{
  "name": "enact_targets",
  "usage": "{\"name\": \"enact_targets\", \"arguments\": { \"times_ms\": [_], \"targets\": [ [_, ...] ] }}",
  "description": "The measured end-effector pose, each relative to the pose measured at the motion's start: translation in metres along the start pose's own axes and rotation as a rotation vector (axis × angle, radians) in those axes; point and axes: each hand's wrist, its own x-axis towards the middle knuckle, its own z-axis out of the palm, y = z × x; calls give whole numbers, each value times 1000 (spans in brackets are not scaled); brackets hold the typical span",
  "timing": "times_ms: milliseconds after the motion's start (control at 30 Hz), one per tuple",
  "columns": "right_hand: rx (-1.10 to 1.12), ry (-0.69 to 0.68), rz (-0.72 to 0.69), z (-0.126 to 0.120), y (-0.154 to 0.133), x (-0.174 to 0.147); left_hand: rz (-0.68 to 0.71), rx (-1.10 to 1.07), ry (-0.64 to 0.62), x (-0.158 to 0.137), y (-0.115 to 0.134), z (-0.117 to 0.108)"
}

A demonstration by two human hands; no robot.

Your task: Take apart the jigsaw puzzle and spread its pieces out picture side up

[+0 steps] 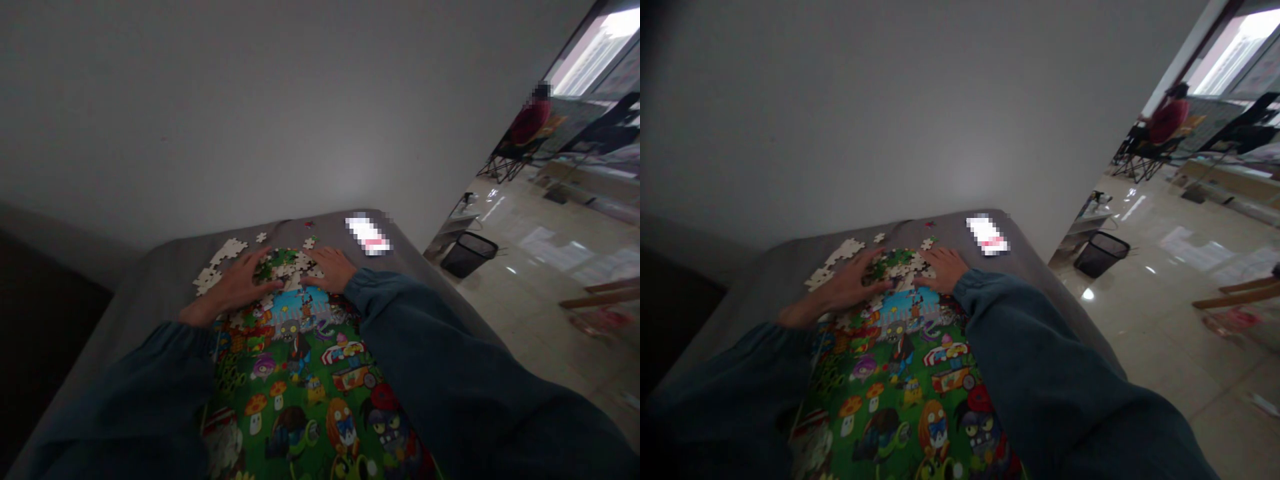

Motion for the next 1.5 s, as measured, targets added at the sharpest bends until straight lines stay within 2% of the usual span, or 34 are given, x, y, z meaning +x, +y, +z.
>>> {"name": "enact_targets", "arguments": {
  "times_ms": [100, 267, 500, 667, 800, 867, 933, 1100, 1167, 1267, 1500],
  "targets": [
    [1, -51, -13, 0, -2, 0, -20, 45, -39, -4, 8, 13],
    [81, -72, -59, 0, -4, 4, 36, 33, -2, -1, 12, 19],
    [50, -43, -103, 0, -4, 7, 127, -57, 151, 3, 9, 13],
    [-1, -18, -53, -4, -6, 6, 87, -83, 265, 3, 11, 2],
    [-55, 23, 51, -5, -6, 5, 22, -66, 330, 5, 6, -10],
    [-84, 51, 98, -6, -7, 4, -4, -31, 300, 8, 1, -15],
    [-108, 75, 107, -7, -10, 2, -18, 9, 220, 10, -5, -17],
    [-137, 40, 4, -5, -17, -1, -112, 93, 61, 3, -2, 2],
    [-124, 2, -14, -3, -17, -1, -124, 104, 39, 0, 4, 13],
    [-93, -33, -47, 0, -14, 1, -58, 62, 17, 0, 11, 23],
    [50, -33, -78, -2, -15, 4, 80, -111, 82, 5, 11, 17]
  ]
}}
